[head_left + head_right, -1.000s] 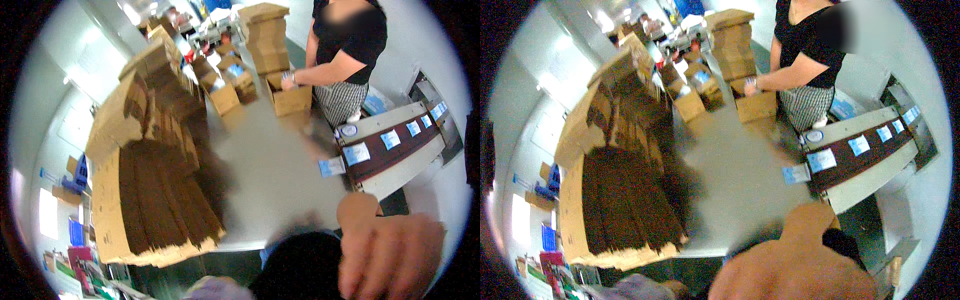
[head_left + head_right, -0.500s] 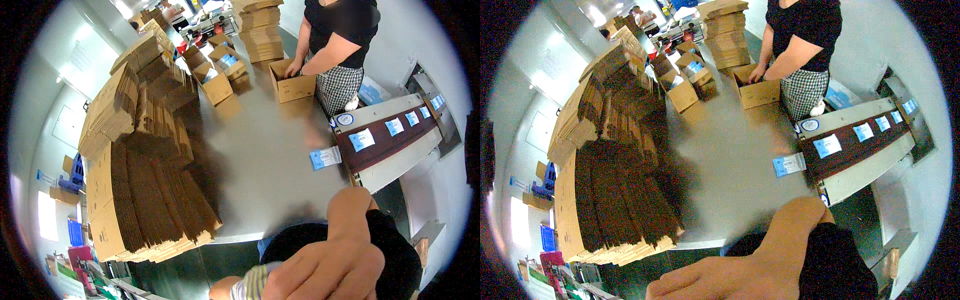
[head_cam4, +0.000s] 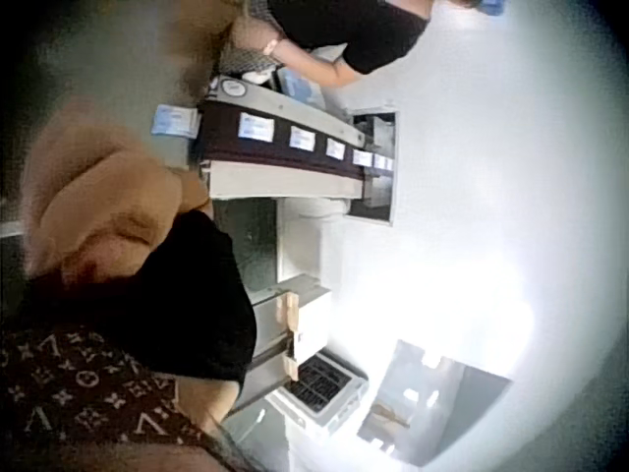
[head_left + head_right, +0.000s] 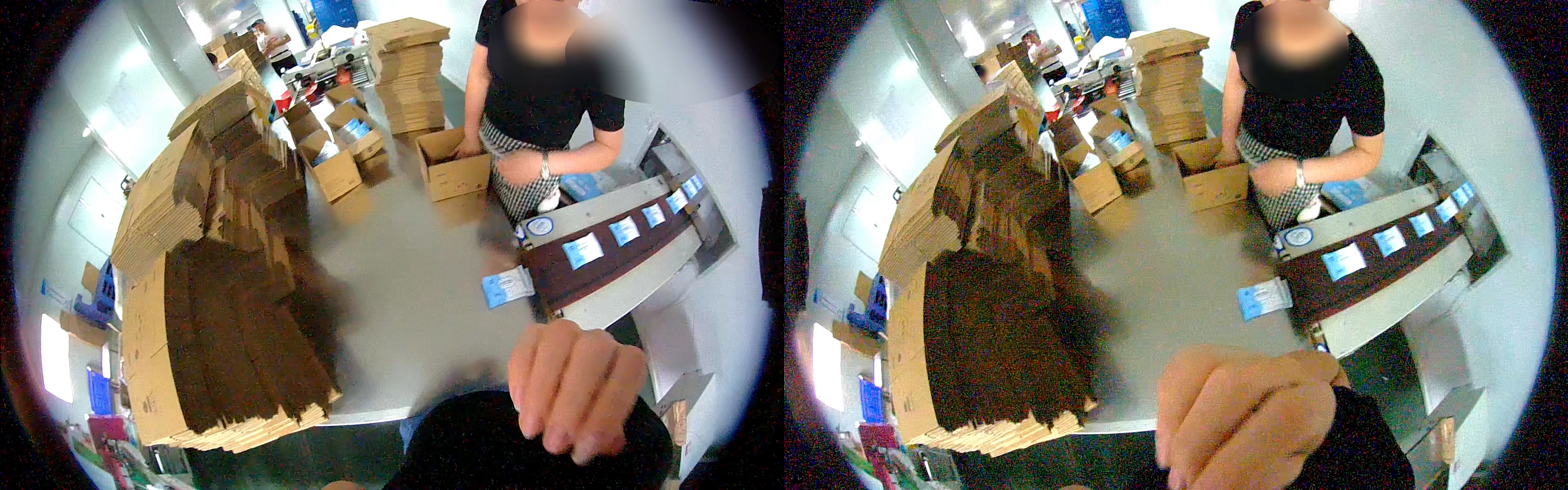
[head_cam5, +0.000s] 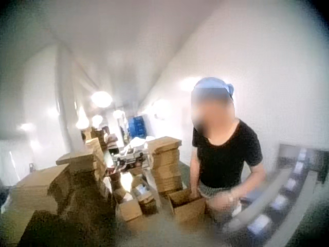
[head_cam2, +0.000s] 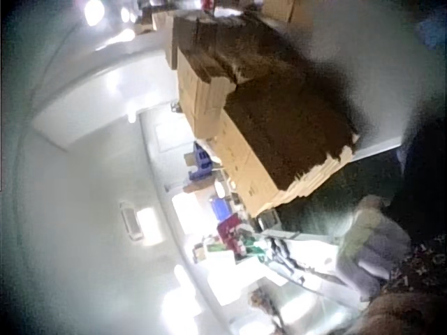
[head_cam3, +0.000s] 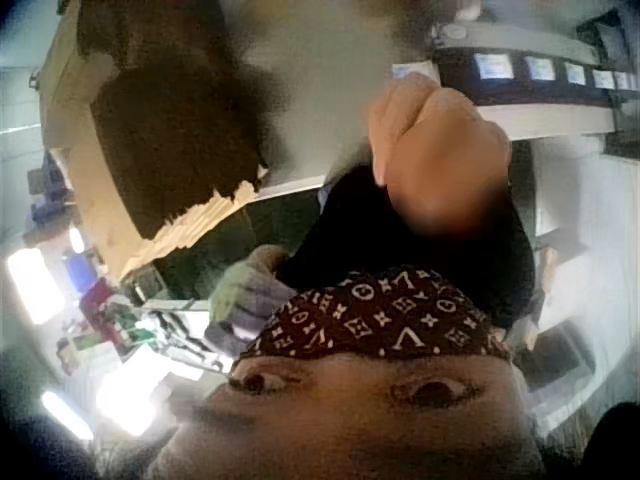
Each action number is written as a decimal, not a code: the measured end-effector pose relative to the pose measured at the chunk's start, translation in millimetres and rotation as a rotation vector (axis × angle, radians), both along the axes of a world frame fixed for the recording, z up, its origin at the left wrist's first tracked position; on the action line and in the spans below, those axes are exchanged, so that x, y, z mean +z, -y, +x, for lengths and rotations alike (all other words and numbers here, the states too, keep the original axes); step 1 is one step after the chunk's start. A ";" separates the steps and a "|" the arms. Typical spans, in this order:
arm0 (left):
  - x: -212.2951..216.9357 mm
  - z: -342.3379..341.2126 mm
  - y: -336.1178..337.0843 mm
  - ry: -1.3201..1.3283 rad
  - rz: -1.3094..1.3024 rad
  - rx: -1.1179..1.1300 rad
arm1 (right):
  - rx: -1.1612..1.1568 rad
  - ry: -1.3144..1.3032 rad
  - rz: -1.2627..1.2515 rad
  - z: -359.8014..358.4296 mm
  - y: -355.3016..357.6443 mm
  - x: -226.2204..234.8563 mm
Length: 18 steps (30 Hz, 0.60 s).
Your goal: The person picks up blue pouches from a metal table and places them into cardboard boxes. They fill each box, move it to the side, and then start filling another box while working alongside another person at a packaging station.
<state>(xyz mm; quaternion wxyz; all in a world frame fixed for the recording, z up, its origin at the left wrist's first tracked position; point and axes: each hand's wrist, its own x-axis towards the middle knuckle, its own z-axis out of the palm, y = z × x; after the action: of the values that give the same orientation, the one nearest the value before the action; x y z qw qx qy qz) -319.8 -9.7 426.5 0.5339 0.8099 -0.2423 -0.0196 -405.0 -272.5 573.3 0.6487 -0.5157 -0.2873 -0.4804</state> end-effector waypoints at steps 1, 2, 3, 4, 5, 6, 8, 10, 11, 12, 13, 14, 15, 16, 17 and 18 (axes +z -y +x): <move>1.0 0.8 6.7 0.000 -0.005 -0.022 | -0.001 -0.023 -0.094 -2.2 8.4 -4.4; 0.6 -0.6 13.3 -0.015 -0.008 -0.039 | -0.007 -0.093 -0.070 -6.5 5.8 -8.4; -1.7 -2.8 21.8 -0.028 -0.012 -0.065 | -0.014 -0.143 -0.114 -8.6 8.0 -8.5; -2.8 -3.7 26.8 -0.032 -0.011 -0.080 | -0.015 -0.188 -0.150 -9.4 10.2 -10.9; -4.0 -5.0 33.4 -0.031 -0.006 -0.090 | -0.028 -0.192 -0.155 -10.7 13.2 -13.3; -3.6 -6.4 40.7 -0.032 -0.002 -0.104 | 0.002 -0.199 -0.169 -12.6 15.4 -16.3; -5.5 -5.0 44.9 -0.034 0.001 -0.101 | 0.072 -0.188 -0.213 -13.7 19.2 -15.9; -5.2 -2.9 53.8 -0.034 -0.013 -0.119 | 0.060 -0.114 -0.238 -29.6 19.2 -1.6; -6.0 -2.8 62.7 -0.042 -0.039 -0.148 | 0.060 -0.034 -0.256 -40.8 19.9 5.8; -6.5 -1.3 59.7 -0.009 -0.040 -0.124 | 0.279 0.078 -0.419 -41.4 31.7 -2.2; -3.1 0.8 54.1 0.005 -0.038 -0.091 | 0.400 0.152 -0.493 -44.2 40.2 -9.3; -1.0 4.0 59.2 0.019 -0.066 -0.112 | 0.477 0.188 -0.588 -55.7 47.6 -5.5; 1.6 8.0 53.0 0.046 -0.077 -0.082 | 0.487 0.150 -0.590 -56.8 42.9 3.6; 7.6 12.2 48.7 0.090 -0.084 -0.045 | 0.518 0.123 -0.581 -54.1 36.6 16.7; 14.7 16.4 42.7 0.142 -0.103 -0.010 | 0.553 0.102 -0.579 -51.2 31.3 29.7; 24.4 19.0 37.2 0.198 -0.126 0.023 | 0.596 0.081 -0.578 -46.6 28.7 37.5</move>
<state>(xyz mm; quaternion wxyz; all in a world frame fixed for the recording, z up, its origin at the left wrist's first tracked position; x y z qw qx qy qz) -300.8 -46.9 450.9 0.5574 0.7754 -0.2852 0.0818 -451.7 -301.2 610.8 0.5760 -0.5515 -0.5723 -0.1910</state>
